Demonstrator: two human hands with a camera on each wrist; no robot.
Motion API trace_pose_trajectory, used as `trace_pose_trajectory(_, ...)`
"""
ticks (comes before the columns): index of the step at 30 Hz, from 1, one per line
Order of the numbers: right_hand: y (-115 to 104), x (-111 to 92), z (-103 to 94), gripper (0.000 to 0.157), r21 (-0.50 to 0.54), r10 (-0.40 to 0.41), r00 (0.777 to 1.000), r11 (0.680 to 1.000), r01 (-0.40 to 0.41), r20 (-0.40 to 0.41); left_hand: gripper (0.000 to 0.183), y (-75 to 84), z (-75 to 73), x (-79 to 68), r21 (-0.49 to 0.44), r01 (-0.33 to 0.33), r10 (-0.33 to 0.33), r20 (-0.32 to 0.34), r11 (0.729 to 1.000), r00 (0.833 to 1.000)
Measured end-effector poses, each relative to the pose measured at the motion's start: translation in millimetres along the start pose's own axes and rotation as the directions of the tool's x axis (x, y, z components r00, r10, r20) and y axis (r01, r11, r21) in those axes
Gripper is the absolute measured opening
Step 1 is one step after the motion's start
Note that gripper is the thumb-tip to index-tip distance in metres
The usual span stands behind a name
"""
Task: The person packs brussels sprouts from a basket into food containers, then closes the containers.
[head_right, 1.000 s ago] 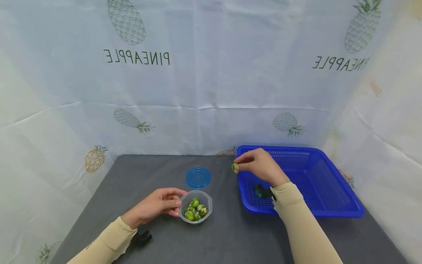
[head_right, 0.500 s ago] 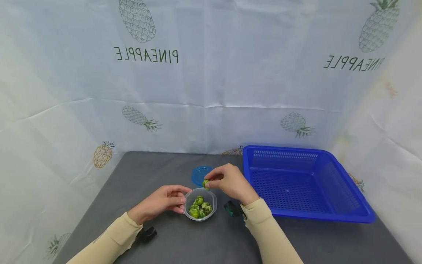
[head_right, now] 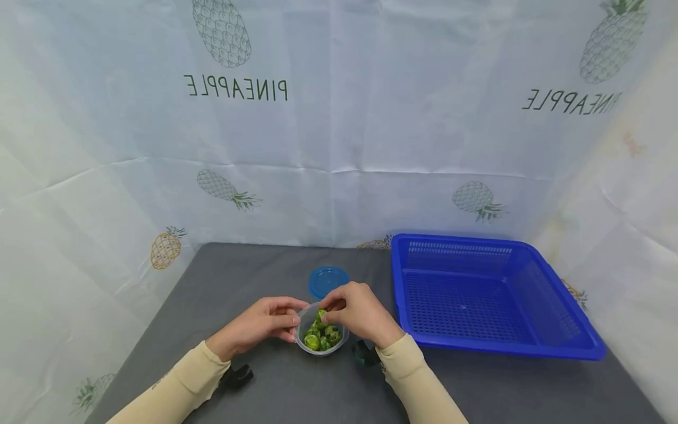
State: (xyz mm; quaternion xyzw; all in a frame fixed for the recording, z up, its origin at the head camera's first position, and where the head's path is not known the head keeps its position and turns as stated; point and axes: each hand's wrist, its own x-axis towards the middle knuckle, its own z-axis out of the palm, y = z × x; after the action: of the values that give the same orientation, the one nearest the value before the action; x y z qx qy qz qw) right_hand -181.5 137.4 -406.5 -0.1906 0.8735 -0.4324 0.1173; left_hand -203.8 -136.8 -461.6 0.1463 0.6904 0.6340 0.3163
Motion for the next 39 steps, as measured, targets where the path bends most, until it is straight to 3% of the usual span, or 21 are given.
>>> trace_pose_trajectory(15,0.7,1.2,7.7,0.020,-0.071,-0.007,0.999,0.997,0.009,0.032,0.050,2.9,0.6,-3.7,-0.017,0.011,-0.011,0.013,1.000,1.000)
trace_pose_trajectory(24,-0.8,-2.4,-11.5,0.018,-0.094,0.013,1.000,0.995,-0.015,-0.025,0.048,3.5,0.0,-3.0,0.000,0.018,-0.018,0.011,1.000,1.000)
trace_pose_trajectory(29,-9.2,10.8,-27.9,0.020,-0.120,0.100,0.993,0.987,-0.106,-0.056,0.049,6.1,-9.8,-6.3,0.036,0.029,-0.030,0.028,0.999,0.999)
trace_pose_trajectory(34,-5.8,38.2,-43.7,0.034,-0.110,0.263,0.964,0.958,-0.265,-0.037,0.052,22.2,-31.7,5.0,0.070,0.076,-0.074,-0.022,0.995,0.997)
trace_pose_trajectory(39,12.9,67.8,-45.6,0.053,-0.070,0.461,0.887,0.885,-0.460,0.008,0.050,43.4,-44.5,39.5,0.021,0.177,-0.172,-0.139,0.984,0.975)
